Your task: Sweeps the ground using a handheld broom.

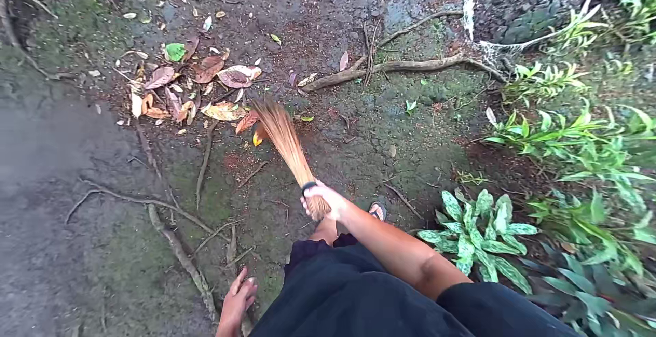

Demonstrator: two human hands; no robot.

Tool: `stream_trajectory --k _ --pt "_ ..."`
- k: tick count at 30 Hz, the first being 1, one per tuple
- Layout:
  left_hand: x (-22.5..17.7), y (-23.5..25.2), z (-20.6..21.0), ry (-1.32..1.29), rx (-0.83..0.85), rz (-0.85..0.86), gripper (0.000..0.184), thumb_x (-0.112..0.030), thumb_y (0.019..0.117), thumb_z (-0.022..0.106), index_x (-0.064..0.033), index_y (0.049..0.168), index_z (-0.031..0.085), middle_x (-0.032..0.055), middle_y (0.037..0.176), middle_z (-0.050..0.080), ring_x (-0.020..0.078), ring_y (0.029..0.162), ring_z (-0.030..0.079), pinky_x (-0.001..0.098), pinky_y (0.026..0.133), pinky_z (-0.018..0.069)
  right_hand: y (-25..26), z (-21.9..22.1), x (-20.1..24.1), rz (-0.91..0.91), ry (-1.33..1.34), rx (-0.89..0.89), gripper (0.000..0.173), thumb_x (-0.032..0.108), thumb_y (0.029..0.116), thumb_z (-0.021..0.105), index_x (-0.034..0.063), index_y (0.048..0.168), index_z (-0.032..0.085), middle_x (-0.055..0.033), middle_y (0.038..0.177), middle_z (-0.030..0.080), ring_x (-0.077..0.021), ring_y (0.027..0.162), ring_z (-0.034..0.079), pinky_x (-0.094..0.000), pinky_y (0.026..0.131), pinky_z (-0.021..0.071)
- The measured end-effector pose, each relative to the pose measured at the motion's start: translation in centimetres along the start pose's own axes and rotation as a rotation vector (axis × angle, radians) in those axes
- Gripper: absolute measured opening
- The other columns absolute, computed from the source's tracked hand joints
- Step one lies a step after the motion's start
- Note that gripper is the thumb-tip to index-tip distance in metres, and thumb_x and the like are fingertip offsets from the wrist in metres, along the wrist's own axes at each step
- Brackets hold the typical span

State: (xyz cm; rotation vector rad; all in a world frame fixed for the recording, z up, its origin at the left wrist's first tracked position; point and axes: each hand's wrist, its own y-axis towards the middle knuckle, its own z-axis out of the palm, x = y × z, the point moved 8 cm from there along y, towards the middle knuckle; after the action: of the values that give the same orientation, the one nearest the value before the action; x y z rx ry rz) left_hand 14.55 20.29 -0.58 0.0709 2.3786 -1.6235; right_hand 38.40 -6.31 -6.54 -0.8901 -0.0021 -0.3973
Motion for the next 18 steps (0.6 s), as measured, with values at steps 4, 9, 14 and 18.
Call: stream_trajectory --k 4,9,14,18 --pt "2.4 -0.3 -0.8 -0.012 -0.018 -0.053 0.055 -0.017 0.1063 0.055 -0.0050 0.156 0.036 0.0293 0.142 0.054 0.0382 0.119 0.062 0.0508 0.099 0.0511 -4.4 0.3 -3.8 0.126 -0.220 -0.031 0.078 0.007 0.0867 0.069 0.0163 0.153 0.028 -0.0139 0.097 0.064 -0.0247 0.073 0.067 -0.0419 0.066 0.0602" --pt "3.0 0.5 0.6 0.019 0.043 -0.057 0.054 -0.019 0.1062 0.055 -0.0057 0.156 0.037 0.0272 0.140 0.056 0.0356 0.119 0.063 0.0498 0.098 0.0518 -5.7 -2.0 -4.5 0.346 -0.081 -0.101 0.018 0.015 0.0981 0.055 0.0088 0.114 0.053 -0.0091 0.083 0.065 -0.0195 0.067 0.066 -0.0341 0.060 0.0580" --pt "-0.5 0.7 0.3 -0.072 0.004 0.046 0.053 -0.019 0.1062 0.055 -0.0088 0.156 0.038 0.0241 0.143 0.055 0.0356 0.119 0.065 0.0488 0.096 0.0549 -1.4 -5.6 7.2 0.217 -0.272 -0.353 0.025 0.016 0.0983 0.058 0.0068 0.121 0.053 -0.0103 0.084 0.060 -0.0187 0.063 0.061 -0.0330 0.058 0.0559" --pt "-0.7 0.2 0.0 -0.083 -0.001 0.051 0.054 -0.020 0.1064 0.055 -0.0106 0.157 0.038 0.0232 0.140 0.059 0.0340 0.118 0.065 0.0475 0.097 0.0545 0.4 -8.3 11.9 0.023 -0.802 -0.406 0.043 0.013 0.0879 0.074 -0.0020 0.125 0.058 -0.0173 0.102 0.066 -0.0235 0.082 0.067 -0.0408 0.077 0.0575"
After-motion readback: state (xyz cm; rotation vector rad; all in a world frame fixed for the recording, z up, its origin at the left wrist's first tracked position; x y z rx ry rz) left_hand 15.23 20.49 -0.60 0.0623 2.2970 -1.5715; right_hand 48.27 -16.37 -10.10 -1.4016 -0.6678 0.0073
